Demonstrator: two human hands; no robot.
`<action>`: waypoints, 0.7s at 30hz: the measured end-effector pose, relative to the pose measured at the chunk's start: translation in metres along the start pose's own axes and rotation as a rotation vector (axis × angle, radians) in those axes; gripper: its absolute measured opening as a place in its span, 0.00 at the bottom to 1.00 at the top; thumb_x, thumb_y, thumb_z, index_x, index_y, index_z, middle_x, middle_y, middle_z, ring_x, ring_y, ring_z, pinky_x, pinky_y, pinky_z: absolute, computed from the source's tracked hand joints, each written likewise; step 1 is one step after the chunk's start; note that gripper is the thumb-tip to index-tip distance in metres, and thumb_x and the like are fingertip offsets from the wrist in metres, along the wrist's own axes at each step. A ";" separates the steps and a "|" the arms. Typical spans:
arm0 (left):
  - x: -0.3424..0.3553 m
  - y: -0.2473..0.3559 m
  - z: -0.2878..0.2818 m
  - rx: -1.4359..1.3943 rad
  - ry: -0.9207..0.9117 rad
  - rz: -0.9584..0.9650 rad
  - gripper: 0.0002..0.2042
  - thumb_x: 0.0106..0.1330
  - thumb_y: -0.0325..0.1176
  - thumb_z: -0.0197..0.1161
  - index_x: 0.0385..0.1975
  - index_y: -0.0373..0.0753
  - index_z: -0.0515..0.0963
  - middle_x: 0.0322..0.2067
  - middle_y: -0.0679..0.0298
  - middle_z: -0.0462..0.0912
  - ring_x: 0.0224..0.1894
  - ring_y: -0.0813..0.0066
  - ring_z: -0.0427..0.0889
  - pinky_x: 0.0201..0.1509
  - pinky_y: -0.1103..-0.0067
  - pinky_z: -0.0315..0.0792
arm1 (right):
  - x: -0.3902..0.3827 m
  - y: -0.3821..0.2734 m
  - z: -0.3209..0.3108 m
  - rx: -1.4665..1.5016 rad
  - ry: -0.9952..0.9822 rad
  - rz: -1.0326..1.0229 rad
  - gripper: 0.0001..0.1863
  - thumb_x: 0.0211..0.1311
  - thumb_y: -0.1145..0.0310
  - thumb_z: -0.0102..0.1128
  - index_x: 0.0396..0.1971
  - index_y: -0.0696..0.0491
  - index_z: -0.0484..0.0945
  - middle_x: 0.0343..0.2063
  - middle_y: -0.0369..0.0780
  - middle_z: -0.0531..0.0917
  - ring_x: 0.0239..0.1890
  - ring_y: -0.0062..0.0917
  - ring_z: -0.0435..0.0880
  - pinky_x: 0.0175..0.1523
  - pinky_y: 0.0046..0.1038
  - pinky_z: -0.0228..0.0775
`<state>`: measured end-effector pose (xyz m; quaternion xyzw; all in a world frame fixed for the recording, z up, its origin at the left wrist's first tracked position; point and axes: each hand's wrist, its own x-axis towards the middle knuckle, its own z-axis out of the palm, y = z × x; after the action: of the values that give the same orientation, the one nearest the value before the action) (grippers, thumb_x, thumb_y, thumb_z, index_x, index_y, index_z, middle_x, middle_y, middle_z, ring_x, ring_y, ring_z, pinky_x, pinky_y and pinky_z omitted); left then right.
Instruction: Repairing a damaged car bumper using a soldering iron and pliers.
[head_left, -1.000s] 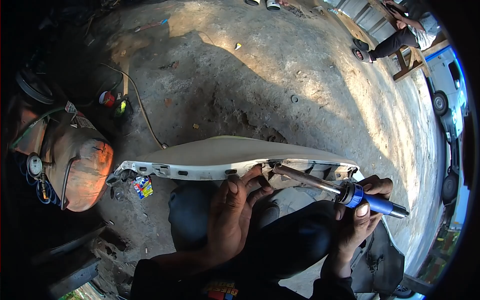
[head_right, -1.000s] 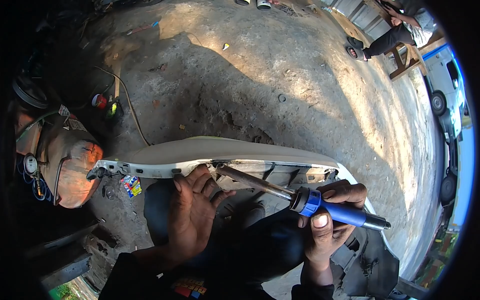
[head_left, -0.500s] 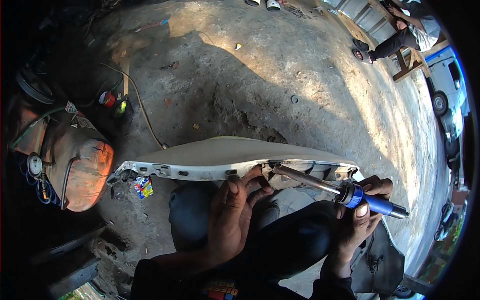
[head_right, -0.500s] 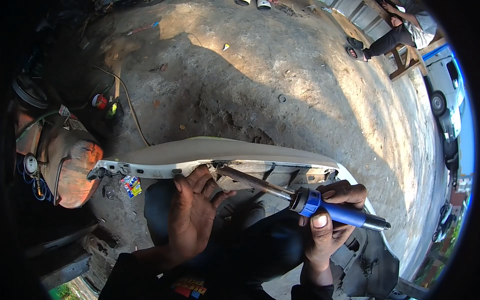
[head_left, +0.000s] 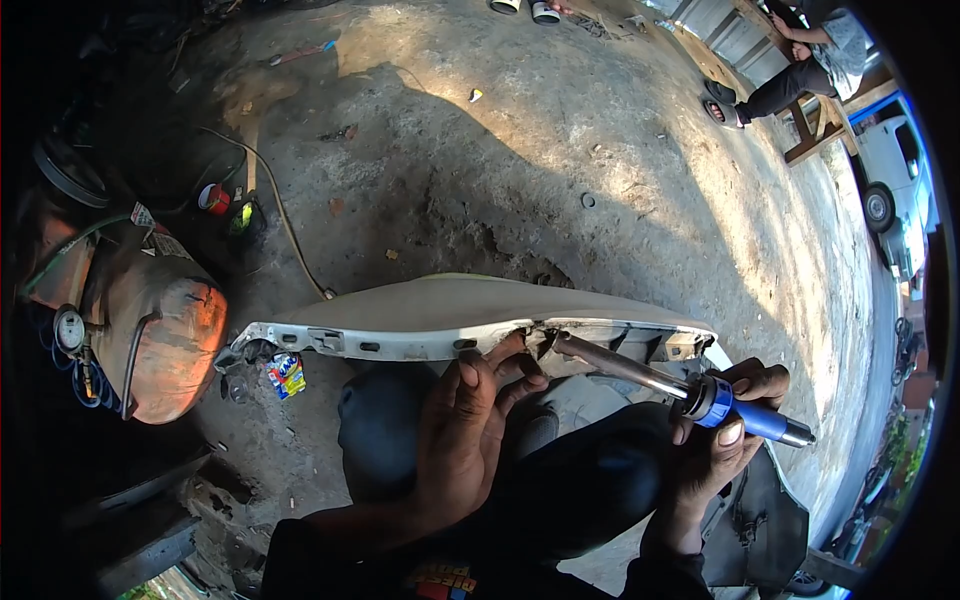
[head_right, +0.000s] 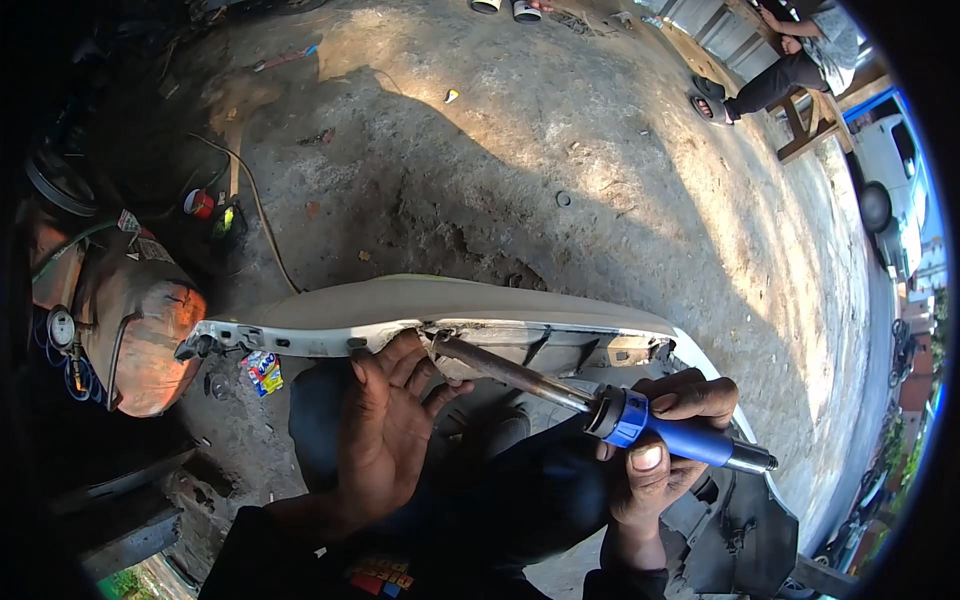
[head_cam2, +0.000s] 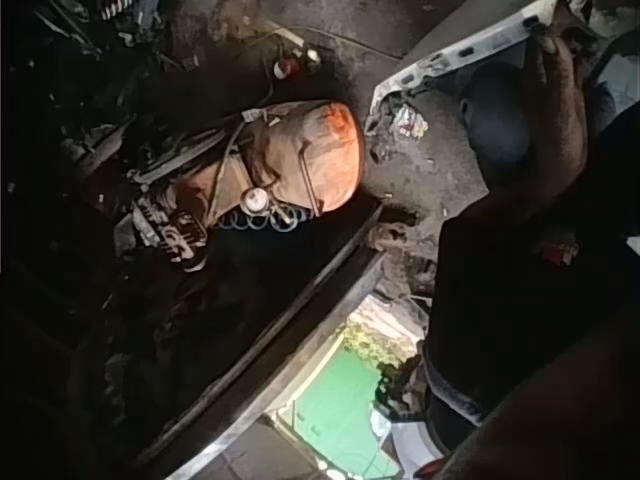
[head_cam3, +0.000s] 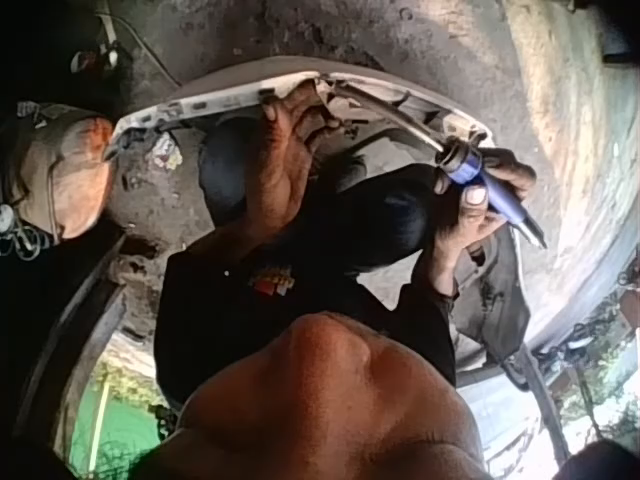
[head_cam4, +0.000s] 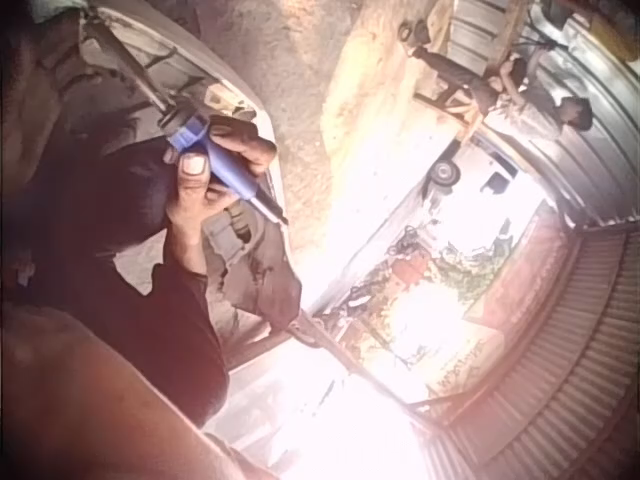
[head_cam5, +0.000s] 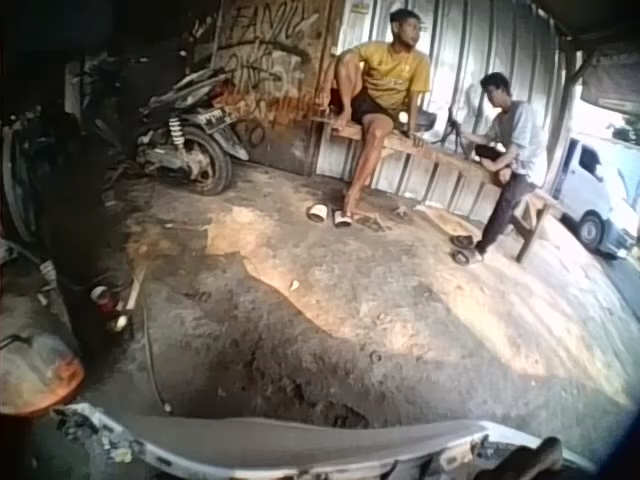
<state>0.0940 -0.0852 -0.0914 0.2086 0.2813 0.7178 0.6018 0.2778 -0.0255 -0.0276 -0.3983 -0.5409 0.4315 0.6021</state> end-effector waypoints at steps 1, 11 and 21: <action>0.000 0.001 0.000 -0.001 -0.007 -0.002 0.22 0.75 0.51 0.41 0.59 0.44 0.67 0.61 0.62 0.68 0.64 0.64 0.65 0.64 0.61 0.64 | 0.000 0.000 -0.001 0.042 -0.003 -0.004 0.28 0.54 0.54 0.70 0.37 0.58 0.63 0.31 0.41 0.69 0.17 0.18 0.75 0.19 0.16 0.68; 0.000 0.000 0.001 0.001 0.002 -0.003 0.25 0.75 0.52 0.40 0.61 0.40 0.65 0.61 0.59 0.68 0.64 0.64 0.65 0.65 0.62 0.63 | -0.002 0.001 -0.002 -0.088 0.019 -0.003 0.28 0.52 0.53 0.70 0.36 0.59 0.65 0.31 0.42 0.70 0.17 0.16 0.72 0.21 0.14 0.68; 0.000 -0.001 -0.001 -0.016 -0.011 -0.009 0.25 0.74 0.53 0.40 0.61 0.40 0.65 0.61 0.59 0.68 0.64 0.64 0.64 0.65 0.62 0.62 | -0.002 0.001 -0.008 -0.125 -0.001 -0.009 0.28 0.52 0.52 0.70 0.36 0.58 0.65 0.30 0.42 0.70 0.19 0.16 0.71 0.24 0.14 0.68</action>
<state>0.0942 -0.0850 -0.0922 0.2065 0.2733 0.7161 0.6081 0.2855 -0.0276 -0.0297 -0.4328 -0.5688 0.3943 0.5777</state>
